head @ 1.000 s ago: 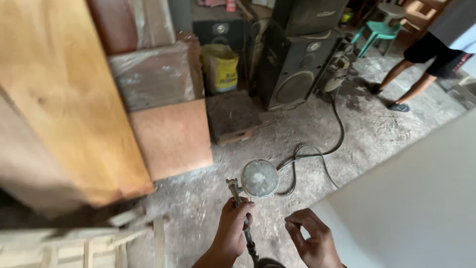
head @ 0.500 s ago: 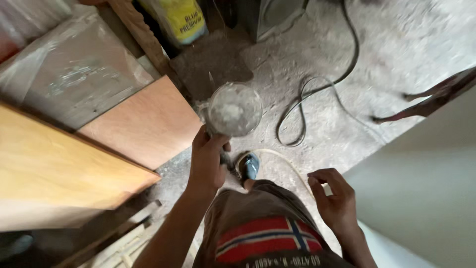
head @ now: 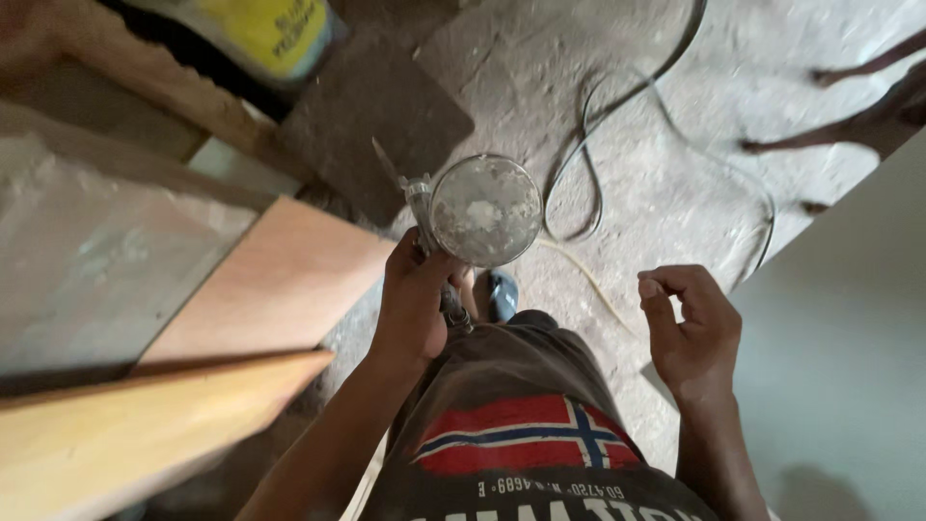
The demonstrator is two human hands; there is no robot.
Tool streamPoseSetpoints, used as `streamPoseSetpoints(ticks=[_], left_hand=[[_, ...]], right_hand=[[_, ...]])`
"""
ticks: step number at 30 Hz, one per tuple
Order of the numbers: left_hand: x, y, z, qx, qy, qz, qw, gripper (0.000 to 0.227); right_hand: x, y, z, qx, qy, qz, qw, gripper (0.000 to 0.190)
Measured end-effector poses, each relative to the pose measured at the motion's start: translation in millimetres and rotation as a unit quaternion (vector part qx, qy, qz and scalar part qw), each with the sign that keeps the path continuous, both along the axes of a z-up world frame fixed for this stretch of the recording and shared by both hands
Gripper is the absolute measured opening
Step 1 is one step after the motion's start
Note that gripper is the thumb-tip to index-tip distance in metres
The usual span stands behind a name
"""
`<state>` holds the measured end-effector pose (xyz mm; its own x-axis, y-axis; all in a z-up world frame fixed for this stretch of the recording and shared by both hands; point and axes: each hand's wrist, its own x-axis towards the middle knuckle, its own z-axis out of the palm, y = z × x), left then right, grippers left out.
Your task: The person pours white paint into a spray gun canister and uses the spray gun to paint the inside of a wooden shelving unit.
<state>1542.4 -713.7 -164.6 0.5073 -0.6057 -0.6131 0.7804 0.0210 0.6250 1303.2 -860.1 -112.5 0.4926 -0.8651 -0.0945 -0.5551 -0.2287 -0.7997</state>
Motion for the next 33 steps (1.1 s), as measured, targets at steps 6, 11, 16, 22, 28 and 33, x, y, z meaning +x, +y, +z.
streamPoseSetpoints(ticks=[6,11,16,22,28,33], left_hand=[[75,-40,2,0.017,0.039,0.003,0.999,0.022],[119,-69,-2,-0.025,0.036,0.013,0.999,0.022],[149,-98,3,-0.035,0.031,0.024,0.999,0.023],[188,-155,17,-0.023,0.015,0.094,0.995,0.025],[221,-251,3,0.027,-0.009,0.161,0.987,0.025],[232,-303,-28,0.113,0.051,0.200,0.972,0.023]], right_hand=[[77,-30,8,-0.087,0.011,0.024,0.996,0.008],[130,-52,15,-0.109,-0.021,0.018,0.994,0.008],[185,-115,28,-0.140,-0.056,0.047,0.987,0.009],[267,-218,43,-0.205,-0.147,0.120,0.960,0.010],[397,-405,28,-0.292,-0.170,0.151,0.929,0.023],[522,-568,2,-0.275,-0.213,0.137,0.928,0.033]])
